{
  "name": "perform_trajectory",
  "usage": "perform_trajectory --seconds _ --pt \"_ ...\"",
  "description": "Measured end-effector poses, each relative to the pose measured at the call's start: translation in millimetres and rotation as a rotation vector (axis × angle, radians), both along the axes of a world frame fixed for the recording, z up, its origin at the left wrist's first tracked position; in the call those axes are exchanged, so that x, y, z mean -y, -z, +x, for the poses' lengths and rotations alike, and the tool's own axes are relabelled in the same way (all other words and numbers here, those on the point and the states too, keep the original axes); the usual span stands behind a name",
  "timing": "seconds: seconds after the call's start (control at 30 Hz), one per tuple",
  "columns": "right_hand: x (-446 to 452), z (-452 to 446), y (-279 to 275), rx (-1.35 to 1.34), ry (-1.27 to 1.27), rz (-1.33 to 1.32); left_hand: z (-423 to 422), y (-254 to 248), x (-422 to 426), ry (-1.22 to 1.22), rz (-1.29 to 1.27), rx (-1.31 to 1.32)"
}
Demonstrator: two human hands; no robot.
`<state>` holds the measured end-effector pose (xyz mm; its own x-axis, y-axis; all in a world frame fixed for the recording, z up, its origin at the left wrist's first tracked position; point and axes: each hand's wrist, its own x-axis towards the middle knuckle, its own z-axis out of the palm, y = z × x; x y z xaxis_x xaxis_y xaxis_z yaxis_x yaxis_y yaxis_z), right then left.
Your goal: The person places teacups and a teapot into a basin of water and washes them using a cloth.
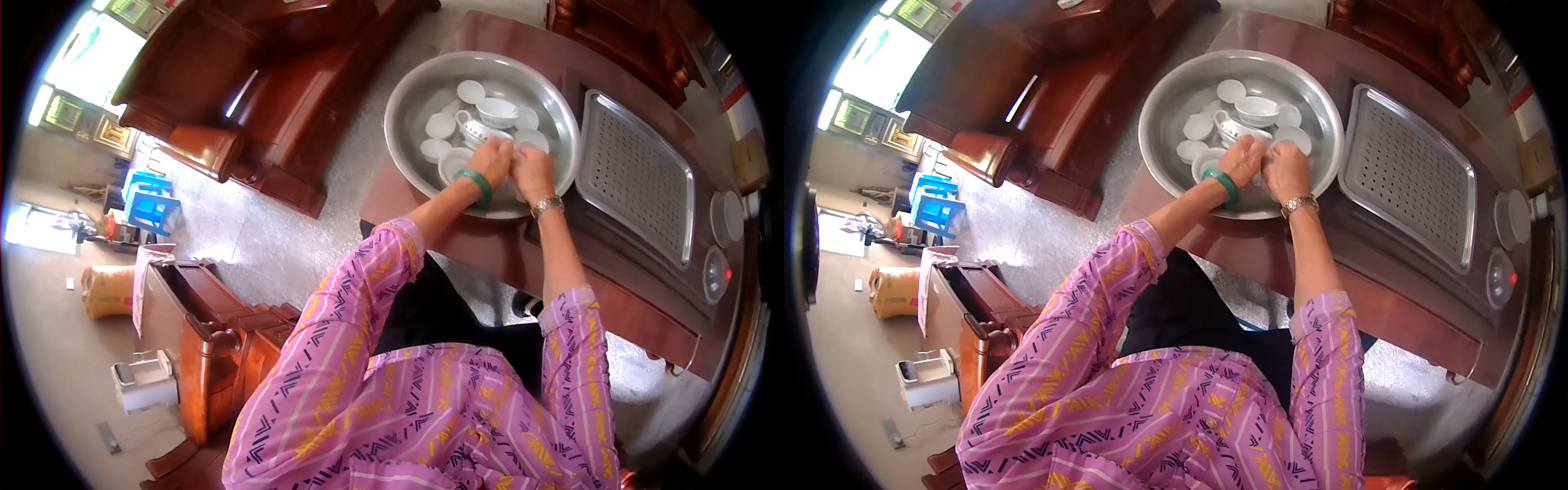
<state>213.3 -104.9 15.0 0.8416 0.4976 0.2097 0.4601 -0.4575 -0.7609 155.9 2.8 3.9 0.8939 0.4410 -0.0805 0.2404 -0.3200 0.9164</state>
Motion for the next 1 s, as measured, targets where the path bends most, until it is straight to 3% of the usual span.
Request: perform_trajectory --seconds 0.03,0.13,0.23,0.27,0.3,0.33,0.4,0.47,0.53,0.6,0.67,0.73,0.77,0.87,0.9,0.93,1.0 --pt "-4.3 5.4 9.4 0.099 -0.067 -0.134 -3.7 -10.5 1.5 -0.053 0.053 -0.062" --pt "-1.0 -7.0 -14.4 -0.227 -0.315 0.048 -7.3 23.2 -20.5 0.136 0.639 0.221" --pt "-1.7 -10.2 -17.7 -0.433 -0.225 0.339 -5.5 13.3 -18.5 0.117 0.628 0.224" --pt "-1.1 -6.4 -12.7 -0.432 -0.227 0.341 -6.7 4.3 -12.4 0.126 0.642 0.251" --pt "0.3 -1.6 -6.3 -0.379 -0.137 0.351 -5.0 -2.3 -7.7 0.165 0.421 0.115" --pt "0.0 0.9 -0.5 -0.324 -0.047 0.359 -4.7 -0.6 -5.8 0.165 0.422 0.117" --pt "-2.2 1.3 4.6 -0.336 -0.03 0.346 -7.9 -10.7 0.4 0.117 0.448 0.185" --pt "-2.8 0.1 5.5 0.078 -0.095 -0.073 -13.4 -17.1 2.3 0.096 0.358 0.105" --pt "-2.2 -4.3 -1.2 0.038 -0.179 -0.076 -17.2 -20.2 0.7 0.057 0.342 0.042" --pt "-1.3 -11.7 -15.5 -0.339 -0.307 0.2 -13.3 -9.4 -7.4 0.015 0.255 -0.048" --pt "-2.1 -5.6 -6.9 -0.298 -0.208 0.224 -7.3 -2.0 -9.7 0.027 0.285 -0.027" --pt "-2.9 -2.3 -3.0 -0.065 0.016 0.138 3.8 4.4 -6.3 0.107 0.394 0.014" --pt "-3.4 -2.5 -6.7 -0.004 0.018 -0.045 -1.9 -14.1 1.5 0.057 0.308 -0.037" --pt "-1.6 -0.9 1.6 -0.106 -0.186 -0.004 -7.1 -24.0 2.0 0.003 0.217 -0.06" --pt "-0.9 -1.0 -0.5 -0.096 -0.175 -0.003 -2.9 8.1 -15.8 0.229 0.624 0.085" --pt "-0.6 -2.3 -2.9 -0.173 -0.174 0.102 -4.8 3.6 -16.7 0.235 0.626 0.098" --pt "-2.6 -3.2 -5.5 -0.244 -0.17 0.209 -10.9 -22.2 -13.2 0.067 0.07 -0.067"
